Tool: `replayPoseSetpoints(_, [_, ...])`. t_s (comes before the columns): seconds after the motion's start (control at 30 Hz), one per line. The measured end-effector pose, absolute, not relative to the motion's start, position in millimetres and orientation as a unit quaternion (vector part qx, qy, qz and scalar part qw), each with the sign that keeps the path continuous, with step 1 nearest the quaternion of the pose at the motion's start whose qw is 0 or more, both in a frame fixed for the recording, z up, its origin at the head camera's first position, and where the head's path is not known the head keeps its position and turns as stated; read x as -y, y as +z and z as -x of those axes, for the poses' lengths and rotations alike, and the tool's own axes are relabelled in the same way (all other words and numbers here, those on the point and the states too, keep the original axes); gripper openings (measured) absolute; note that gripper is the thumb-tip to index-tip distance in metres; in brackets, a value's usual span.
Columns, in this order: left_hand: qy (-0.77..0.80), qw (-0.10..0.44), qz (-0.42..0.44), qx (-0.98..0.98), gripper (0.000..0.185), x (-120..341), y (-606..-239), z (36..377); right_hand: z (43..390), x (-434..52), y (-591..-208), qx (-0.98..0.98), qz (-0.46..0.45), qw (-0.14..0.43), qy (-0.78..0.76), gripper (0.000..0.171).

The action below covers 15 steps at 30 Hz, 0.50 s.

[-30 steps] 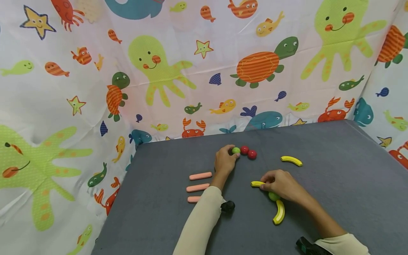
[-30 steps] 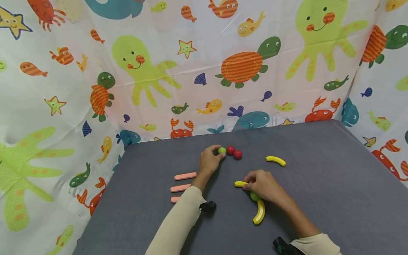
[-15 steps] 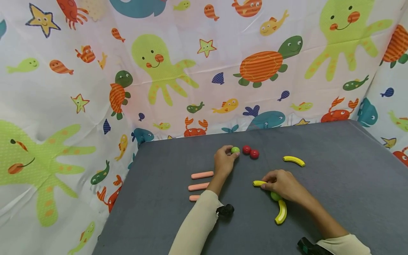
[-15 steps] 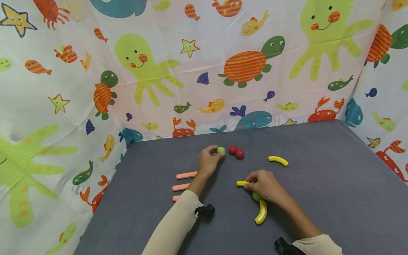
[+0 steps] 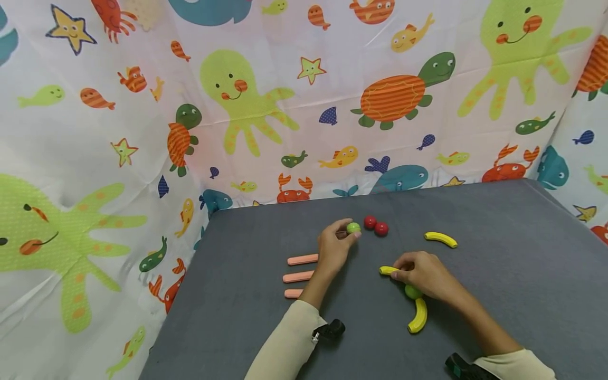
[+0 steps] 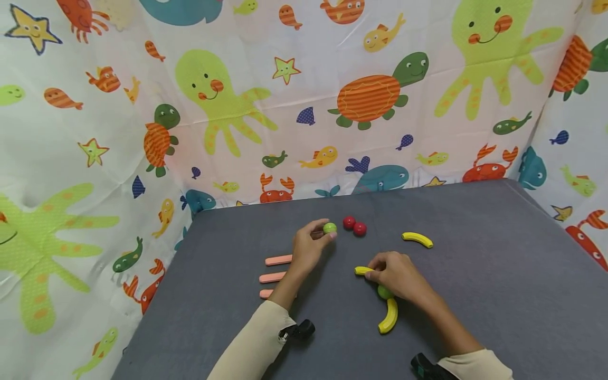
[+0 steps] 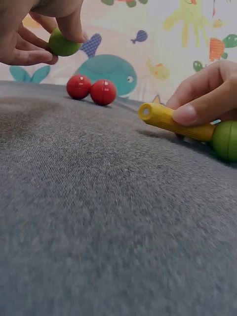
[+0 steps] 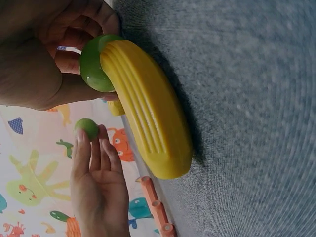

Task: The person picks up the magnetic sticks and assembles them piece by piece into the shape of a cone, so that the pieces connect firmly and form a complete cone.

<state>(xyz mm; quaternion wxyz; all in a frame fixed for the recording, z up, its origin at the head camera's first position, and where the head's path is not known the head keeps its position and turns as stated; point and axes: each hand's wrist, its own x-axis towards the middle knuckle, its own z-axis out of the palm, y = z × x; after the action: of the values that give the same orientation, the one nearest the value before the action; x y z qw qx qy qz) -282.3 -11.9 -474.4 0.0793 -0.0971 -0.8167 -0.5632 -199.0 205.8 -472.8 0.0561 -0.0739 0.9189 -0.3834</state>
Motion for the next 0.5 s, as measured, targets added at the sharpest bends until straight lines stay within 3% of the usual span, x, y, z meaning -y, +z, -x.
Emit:
replayPoseSetpoints(0.3, [-0.581, 0.046, 0.126, 0.803, 0.038, 15, -470, 253, 200, -206, -473, -0.92, 0.077, 0.051, -0.38, 0.026])
replayPoseSetpoints(0.5, [-0.596, 0.032, 0.136, 0.791, 0.036, 14, -470, 237, 201, -205, -472, -0.923, 0.077, 0.051, -0.373, 0.022])
